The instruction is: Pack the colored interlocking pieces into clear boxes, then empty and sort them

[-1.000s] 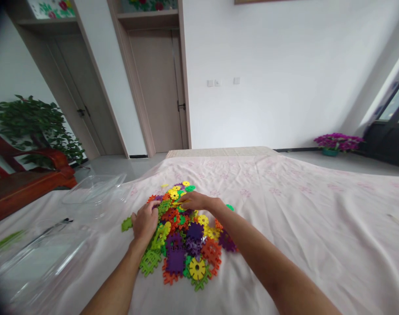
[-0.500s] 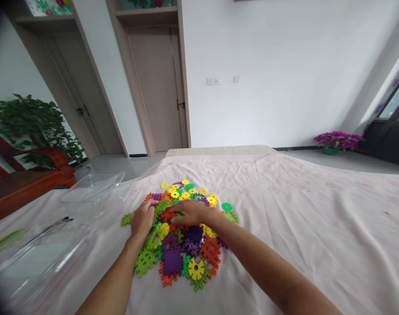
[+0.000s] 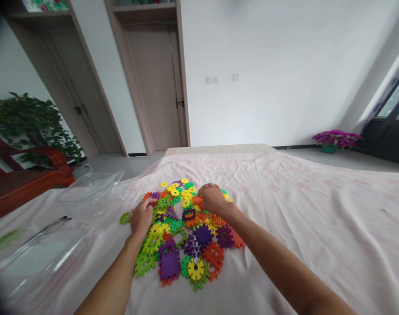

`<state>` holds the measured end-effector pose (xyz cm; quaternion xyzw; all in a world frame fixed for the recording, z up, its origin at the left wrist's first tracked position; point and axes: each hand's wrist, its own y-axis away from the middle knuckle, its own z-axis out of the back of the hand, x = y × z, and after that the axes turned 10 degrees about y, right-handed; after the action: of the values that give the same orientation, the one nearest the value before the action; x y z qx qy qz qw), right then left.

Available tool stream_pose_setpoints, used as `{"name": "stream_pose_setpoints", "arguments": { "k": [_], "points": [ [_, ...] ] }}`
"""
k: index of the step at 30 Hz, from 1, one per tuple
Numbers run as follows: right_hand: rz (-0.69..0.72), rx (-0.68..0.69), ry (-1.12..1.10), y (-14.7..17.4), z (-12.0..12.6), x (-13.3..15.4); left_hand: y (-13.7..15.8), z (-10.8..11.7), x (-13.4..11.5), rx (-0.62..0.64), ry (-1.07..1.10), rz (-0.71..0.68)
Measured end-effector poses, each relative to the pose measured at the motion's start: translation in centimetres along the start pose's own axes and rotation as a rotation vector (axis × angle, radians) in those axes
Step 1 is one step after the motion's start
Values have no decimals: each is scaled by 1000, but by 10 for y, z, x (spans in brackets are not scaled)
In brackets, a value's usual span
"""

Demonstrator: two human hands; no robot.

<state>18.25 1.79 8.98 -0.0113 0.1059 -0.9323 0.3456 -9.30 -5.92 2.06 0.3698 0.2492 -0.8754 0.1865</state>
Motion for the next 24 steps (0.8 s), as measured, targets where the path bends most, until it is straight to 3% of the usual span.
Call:
{"name": "stream_pose_setpoints", "arguments": {
  "k": [2,6,8,11,16,21,24],
  "points": [
    [161,-65,-62,-1,0,24,-2,0,1,3,41,17],
    [641,-44,-201,-4,-8,81,-10,4,6,26,176,78],
    [711,-17,-187,-8,-15,102,-14,5,11,20,216,90],
    [584,33,-144,-13,-23,111,-17,5,18,1,258,94],
    [290,133,-31,-11,-18,83,-16,4,21,-26,286,148],
    [160,242,168,-6,7,71,-14,5,15,-35,261,208],
    [112,216,195,-12,11,80,-12,8,11,-31,231,213]
  ]
}}
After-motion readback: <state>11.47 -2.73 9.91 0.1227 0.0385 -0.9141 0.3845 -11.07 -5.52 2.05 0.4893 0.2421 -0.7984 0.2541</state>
